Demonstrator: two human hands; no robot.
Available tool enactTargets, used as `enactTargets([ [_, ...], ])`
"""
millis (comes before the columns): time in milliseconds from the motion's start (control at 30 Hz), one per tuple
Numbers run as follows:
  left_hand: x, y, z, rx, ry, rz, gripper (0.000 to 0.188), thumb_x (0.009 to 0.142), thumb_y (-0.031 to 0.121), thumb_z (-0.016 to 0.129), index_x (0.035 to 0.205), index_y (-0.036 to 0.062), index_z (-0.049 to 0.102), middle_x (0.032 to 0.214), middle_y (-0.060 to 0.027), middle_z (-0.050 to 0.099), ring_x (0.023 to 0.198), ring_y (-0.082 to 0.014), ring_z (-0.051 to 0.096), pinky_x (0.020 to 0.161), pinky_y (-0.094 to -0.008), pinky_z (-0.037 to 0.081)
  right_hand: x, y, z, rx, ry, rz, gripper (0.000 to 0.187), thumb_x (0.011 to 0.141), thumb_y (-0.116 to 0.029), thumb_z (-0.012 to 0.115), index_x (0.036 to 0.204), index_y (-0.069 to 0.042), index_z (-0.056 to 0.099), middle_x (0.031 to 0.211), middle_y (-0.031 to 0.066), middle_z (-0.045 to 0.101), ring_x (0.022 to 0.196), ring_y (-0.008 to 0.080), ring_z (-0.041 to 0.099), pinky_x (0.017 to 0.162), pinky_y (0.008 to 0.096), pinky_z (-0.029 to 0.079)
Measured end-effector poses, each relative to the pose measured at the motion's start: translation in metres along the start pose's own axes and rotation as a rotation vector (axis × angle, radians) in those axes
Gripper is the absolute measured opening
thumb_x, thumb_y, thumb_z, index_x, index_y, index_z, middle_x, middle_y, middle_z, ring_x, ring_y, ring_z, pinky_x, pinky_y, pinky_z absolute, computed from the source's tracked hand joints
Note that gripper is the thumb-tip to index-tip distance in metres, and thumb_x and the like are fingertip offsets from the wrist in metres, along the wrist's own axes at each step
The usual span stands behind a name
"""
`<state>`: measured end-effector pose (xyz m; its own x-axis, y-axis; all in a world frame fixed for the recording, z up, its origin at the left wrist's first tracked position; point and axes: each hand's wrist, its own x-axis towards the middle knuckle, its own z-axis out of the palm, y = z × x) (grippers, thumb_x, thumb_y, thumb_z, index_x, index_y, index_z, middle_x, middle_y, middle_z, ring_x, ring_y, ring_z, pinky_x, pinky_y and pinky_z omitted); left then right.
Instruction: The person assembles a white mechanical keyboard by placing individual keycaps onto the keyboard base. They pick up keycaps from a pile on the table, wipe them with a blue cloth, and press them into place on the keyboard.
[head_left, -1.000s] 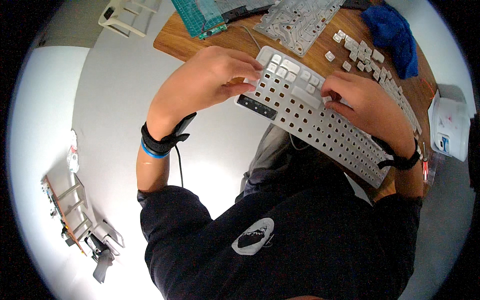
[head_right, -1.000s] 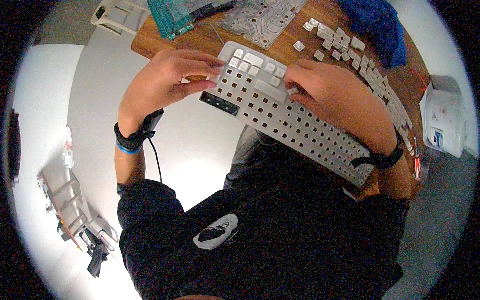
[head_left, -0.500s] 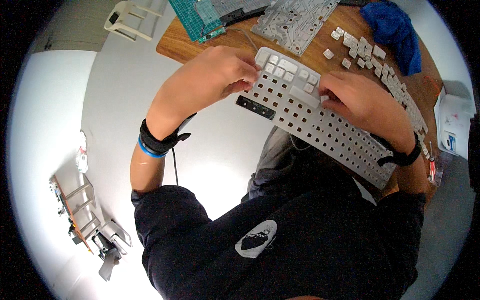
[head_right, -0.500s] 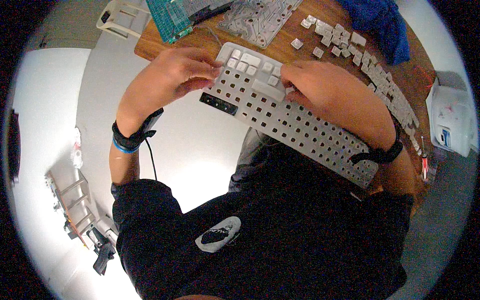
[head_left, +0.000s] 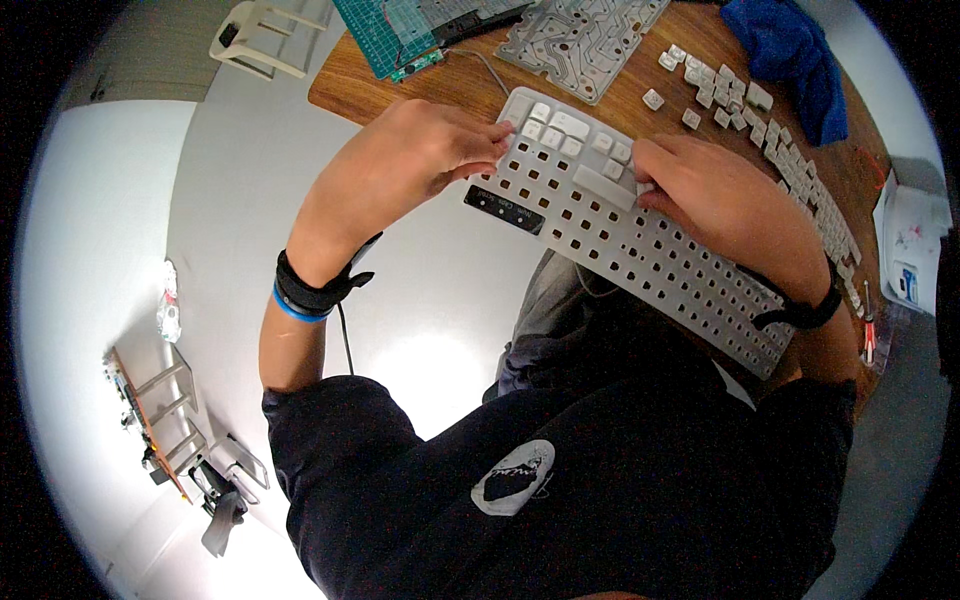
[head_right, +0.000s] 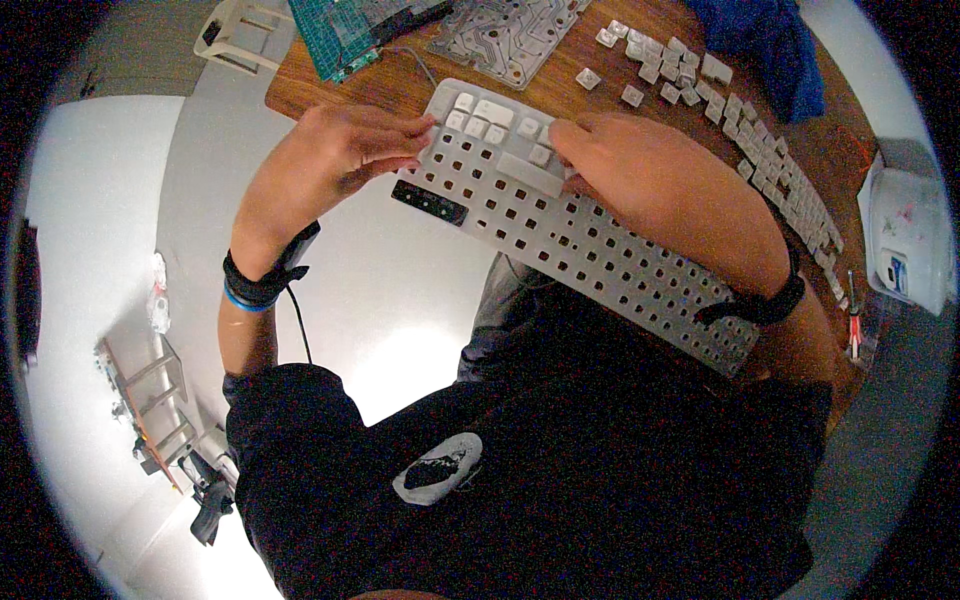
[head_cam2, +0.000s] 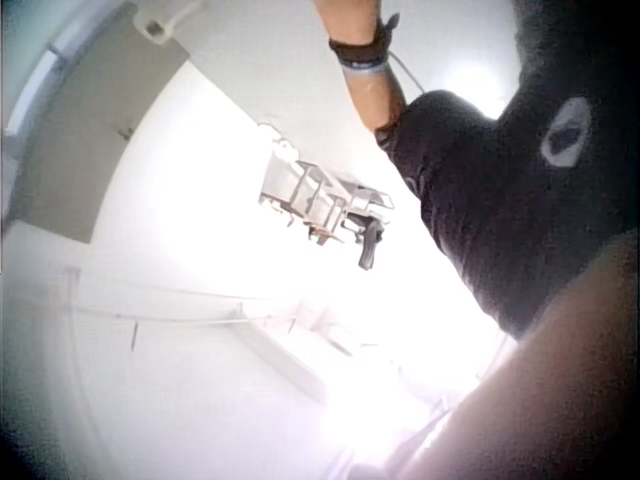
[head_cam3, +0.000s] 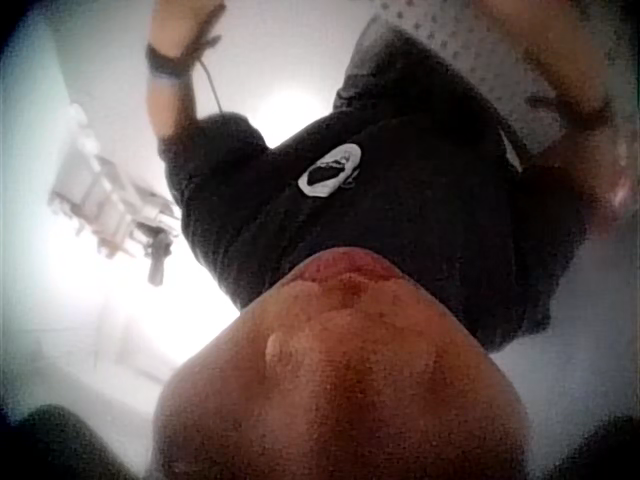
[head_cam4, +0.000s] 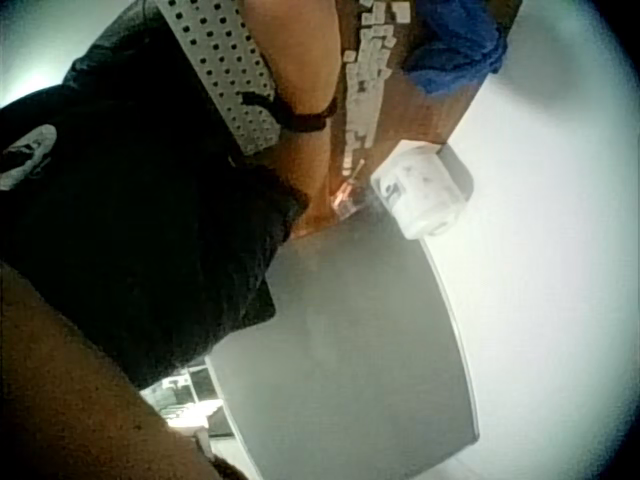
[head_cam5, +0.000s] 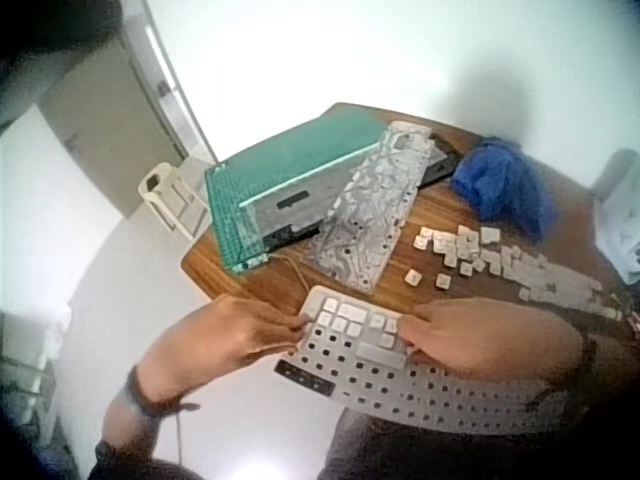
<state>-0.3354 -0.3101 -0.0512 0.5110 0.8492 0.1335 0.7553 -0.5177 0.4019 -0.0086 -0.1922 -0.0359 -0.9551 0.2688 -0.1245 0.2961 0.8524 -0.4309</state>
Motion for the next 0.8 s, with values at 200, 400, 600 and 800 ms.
enactTargets([
  [200, -0.004, -0.007, 0.004, 0.038, 0.005, 0.052, 0.032, 0.091, 0.009, 0.08, 0.122, 0.004, 0.083, 0.134, -0.013, 0.079, 0.115, -0.0344, 0.078, 0.097, -0.043, 0.065, 0.0, 0.0, 0.001, -0.035, -0.018, 0.011, 0.022, 0.103, -0.014, 0.064, 0.118, 0.0, 0.057, 0.108, 0.0244, 0.071, 0.106, 0.0477, 0.07, 0.089, 0.0548, 0.057],
  [400, -0.003, 0.0, 0.003, 0.144, -0.04, 0.07, 0.046, 0.084, 0.0, 0.081, 0.13, 0.0042, 0.08, 0.143, -0.0125, 0.075, 0.121, -0.0332, 0.074, 0.102, -0.0427, 0.064, 0.003, 0.009, 0.008, -0.06, -0.026, -0.012, 0.021, 0.104, -0.014, 0.062, 0.118, 0.001, 0.057, 0.107, 0.0244, 0.071, 0.106, 0.0466, 0.071, 0.089, 0.0539, 0.057],
  [600, -0.002, -0.002, 0.001, 0.176, -0.085, 0.101, 0.054, 0.079, -0.006, 0.079, 0.132, 0.0025, 0.078, 0.146, -0.0129, 0.073, 0.124, -0.0325, 0.073, 0.103, -0.0426, 0.064, 0.002, 0.012, 0.006, -0.068, -0.038, -0.031, 0.02, 0.104, -0.014, 0.065, 0.116, 0.001, 0.056, 0.108, 0.0228, 0.07, 0.107, 0.0448, 0.07, 0.089, 0.053, 0.056],
  [800, -0.004, -0.004, 0.003, 0.163, -0.058, 0.107, 0.051, 0.08, -0.004, 0.08, 0.131, 0.0026, 0.078, 0.146, -0.0126, 0.073, 0.124, -0.0317, 0.072, 0.102, -0.043, 0.064, 0.006, 0.011, 0.009, -0.04, -0.069, 0.063, 0.02, 0.104, -0.013, 0.07, 0.114, -0.001, 0.058, 0.113, 0.0187, 0.069, 0.108, 0.0415, 0.069, 0.09, 0.0509, 0.054],
])
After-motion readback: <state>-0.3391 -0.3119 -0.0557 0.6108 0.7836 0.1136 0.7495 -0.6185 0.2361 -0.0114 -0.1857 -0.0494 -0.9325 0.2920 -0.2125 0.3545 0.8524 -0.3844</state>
